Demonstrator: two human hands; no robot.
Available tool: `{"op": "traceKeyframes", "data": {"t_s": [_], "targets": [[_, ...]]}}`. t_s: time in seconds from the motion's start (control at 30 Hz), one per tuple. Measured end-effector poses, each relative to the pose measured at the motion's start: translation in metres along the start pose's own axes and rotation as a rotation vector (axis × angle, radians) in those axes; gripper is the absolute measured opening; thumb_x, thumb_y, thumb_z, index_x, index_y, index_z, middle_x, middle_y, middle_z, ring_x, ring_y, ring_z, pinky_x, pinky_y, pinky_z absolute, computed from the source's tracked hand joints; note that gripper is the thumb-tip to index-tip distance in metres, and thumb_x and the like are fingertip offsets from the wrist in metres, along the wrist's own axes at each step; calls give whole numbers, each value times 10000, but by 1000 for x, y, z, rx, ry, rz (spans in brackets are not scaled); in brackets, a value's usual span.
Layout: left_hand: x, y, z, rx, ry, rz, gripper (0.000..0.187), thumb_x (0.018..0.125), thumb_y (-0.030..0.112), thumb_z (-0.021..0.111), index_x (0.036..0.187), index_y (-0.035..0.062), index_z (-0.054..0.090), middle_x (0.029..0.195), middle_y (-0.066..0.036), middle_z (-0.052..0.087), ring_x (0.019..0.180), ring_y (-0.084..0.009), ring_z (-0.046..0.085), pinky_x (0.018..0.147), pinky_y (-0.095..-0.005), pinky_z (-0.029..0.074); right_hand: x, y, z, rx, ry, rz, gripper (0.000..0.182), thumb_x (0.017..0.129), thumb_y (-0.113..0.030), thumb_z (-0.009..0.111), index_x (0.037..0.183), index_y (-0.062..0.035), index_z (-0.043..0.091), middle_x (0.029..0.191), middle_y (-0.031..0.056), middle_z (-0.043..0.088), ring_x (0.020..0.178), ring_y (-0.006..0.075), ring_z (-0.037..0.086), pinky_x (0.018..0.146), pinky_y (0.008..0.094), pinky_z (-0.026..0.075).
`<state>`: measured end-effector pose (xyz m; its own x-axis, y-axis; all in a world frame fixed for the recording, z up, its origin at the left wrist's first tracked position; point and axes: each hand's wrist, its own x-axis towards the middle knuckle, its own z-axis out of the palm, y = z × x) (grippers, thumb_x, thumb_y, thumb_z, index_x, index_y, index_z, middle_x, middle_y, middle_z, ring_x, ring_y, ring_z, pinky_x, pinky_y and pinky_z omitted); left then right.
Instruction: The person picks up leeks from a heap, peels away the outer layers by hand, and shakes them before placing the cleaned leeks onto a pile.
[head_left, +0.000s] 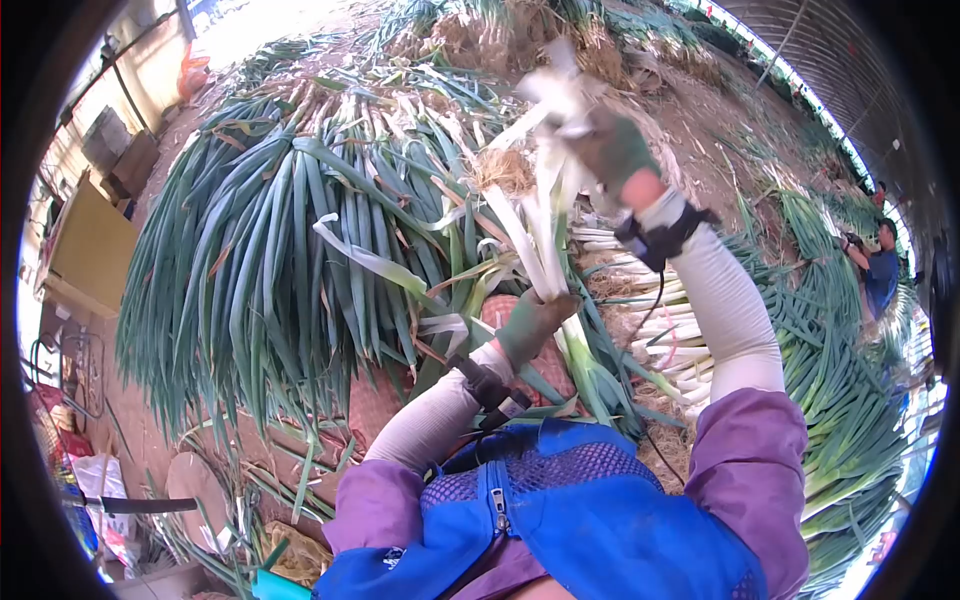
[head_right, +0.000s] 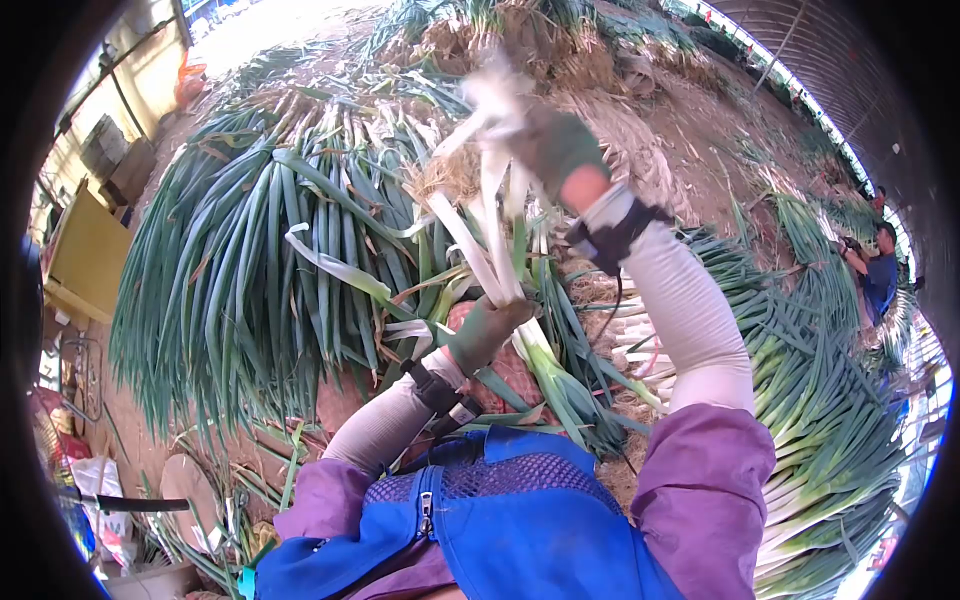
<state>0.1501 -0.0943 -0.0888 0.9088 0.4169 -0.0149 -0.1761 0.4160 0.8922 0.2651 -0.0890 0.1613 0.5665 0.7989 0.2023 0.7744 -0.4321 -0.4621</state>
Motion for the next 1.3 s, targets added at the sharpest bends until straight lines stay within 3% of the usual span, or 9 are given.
{"op": "traceKeyframes", "data": {"t_s": [0.27,0.4,0.77,0.8,0.9,0.97,1.13,1.17,1.3], "targets": [[1,-2,-9,43,26,-33,206,863,163,660,983,-5,656,905,-44,660,864,-123,605,781,-291,478,80,67,-45,450,372,-35,333,933,-253,540,1253,-163,554,1152,84,634,983,220,641,820,327,559],[5,-4,0,14,9,-9,215,856,173,672,983,1,657,913,-47,661,873,-121,602,773,-293,480,72,91,31,-312,321,-736,339,921,-371,566,1216,-202,564,1220,65,596,1030,227,629,841,322,558],[12,56,-12,283,-67,120,206,840,83,626,1031,33,682,947,-83,653,916,-224,617,847,-329,470,82,140,11,210,523,73,332,869,-372,602,1063,-103,622,883,143,671,813,312,655,721,402,521],[15,36,-30,913,-165,645,243,824,18,611,1052,60,683,976,-93,646,957,-246,619,889,-339,472,95,170,-9,224,524,236,336,869,-376,607,1067,-106,627,888,144,674,814,314,658,714,402,521],[3,15,-54,646,-216,439,231,832,-18,584,1049,19,656,989,-98,640,993,-253,615,926,-354,473,103,257,-92,200,288,770,348,868,-389,622,1080,-113,643,905,149,685,818,320,666,690,404,522],[12,6,-66,-462,-72,-67,178,863,50,576,1027,-12,602,961,-102,614,915,-206,617,856,-337,509,36,269,-89,196,249,733,335,864,-389,626,1053,-113,648,908,142,684,821,289,665,693,396,518],[26,65,-83,-548,-7,13,259,876,206,584,1029,2,539,892,-105,582,866,-226,602,810,-359,507,-95,353,16,-587,-914,61,432,809,-368,690,1131,-85,638,925,156,663,800,215,629,721,373,505],[29,83,-85,-506,-12,32,284,880,248,592,1019,6,539,891,-104,584,866,-227,602,801,-358,505,-103,319,37,-569,-1039,614,456,810,-386,692,1141,-79,631,911,127,655,781,191,620,713,369,502],[35,145,-98,-552,57,235,228,936,230,529,974,6,536,881,-108,603,828,-224,605,826,-354,497,-9,307,57,-474,-829,324,425,847,-370,655,1136,-60,634,1002,90,679,888,168,595,793,312,492]]}}
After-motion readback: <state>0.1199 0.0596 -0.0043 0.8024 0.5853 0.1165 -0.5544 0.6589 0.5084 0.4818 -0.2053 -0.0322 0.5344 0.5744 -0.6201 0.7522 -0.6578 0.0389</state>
